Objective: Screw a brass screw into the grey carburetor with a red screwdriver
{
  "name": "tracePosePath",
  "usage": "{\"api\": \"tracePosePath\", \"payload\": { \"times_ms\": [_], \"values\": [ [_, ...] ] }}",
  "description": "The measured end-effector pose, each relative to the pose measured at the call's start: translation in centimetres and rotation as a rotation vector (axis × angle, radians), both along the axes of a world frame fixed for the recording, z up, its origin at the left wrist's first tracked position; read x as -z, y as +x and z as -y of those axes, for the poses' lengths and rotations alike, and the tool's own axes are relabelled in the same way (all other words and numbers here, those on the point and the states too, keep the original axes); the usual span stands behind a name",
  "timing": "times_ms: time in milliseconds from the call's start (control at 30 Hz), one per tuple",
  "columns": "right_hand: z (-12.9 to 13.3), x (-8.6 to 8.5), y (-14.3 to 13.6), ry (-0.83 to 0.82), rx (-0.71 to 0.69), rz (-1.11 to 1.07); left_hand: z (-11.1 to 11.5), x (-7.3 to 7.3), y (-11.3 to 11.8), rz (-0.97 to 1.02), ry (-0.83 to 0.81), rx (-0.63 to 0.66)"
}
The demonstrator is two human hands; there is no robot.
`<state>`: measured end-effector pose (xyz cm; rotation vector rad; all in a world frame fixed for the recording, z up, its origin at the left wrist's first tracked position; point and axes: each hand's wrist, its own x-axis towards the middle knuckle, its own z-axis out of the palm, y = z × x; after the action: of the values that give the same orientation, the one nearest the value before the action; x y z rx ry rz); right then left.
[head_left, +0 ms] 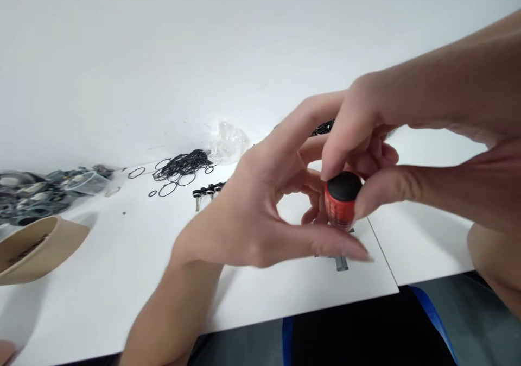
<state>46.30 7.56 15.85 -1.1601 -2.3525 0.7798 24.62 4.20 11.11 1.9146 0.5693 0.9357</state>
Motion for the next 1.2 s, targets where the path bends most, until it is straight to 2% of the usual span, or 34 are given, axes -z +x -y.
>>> {"api": "tracePosePath", "payload": {
  "times_ms": [100,167,267,367,467,567,633,733,800,867,1033,1100,1200],
  "values": [
    [2.5,-1.4,0.0,0.236,-0.2,0.063,-0.2,0.4,0.7,0.07,0.01,0.02],
    [2.9,-1.6,0.2,0.306,-0.211,0.089,-0.4,0.3,0.9,0.104,0.003,0.036],
    [1.9,-0.9,1.2,0.272,-0.14,0.161,-0.9,-0.2,0.3,0.151,0.002,-0.034],
    [1.4,0.4,2.0,0.161,-0.095,0.292,-1.7,0.1,-1.6,0.173,0.049,-0.235],
    [3.0,3.4,1.3,0.091,-0.155,0.329,-2.4,2.3,-3.9,0.266,0.071,-0.455],
    [5.0,7.8,-0.5,0.073,-0.28,0.407,-2.5,5.7,-5.6,0.281,-0.064,-0.638],
    [5.7,10.0,-1.2,0.114,-0.299,0.447,-2.1,7.8,-6.1,0.257,-0.155,-0.666],
    [5.5,10.9,-0.1,0.055,-0.268,0.412,-1.1,9.9,-6.2,0.259,-0.248,-0.659],
    [4.5,10.7,2.6,0.002,-0.192,0.352,-0.2,10.8,-6.1,0.301,-0.296,-0.649],
    [2.7,10.7,6.7,0.06,-0.069,0.293,0.4,11.8,-6.1,0.35,-0.343,-0.645],
    [-4.9,12.4,21.3,0.279,0.308,0.376,0.9,14.0,-6.2,0.474,-0.458,-0.7],
    [-7.6,12.5,26.8,0.349,0.471,0.441,0.8,14.5,-6.3,0.519,-0.479,-0.736],
    [-9.8,11.9,32.6,0.418,0.59,0.499,0.6,14.9,-6.2,0.554,-0.486,-0.738]
  ]
}}
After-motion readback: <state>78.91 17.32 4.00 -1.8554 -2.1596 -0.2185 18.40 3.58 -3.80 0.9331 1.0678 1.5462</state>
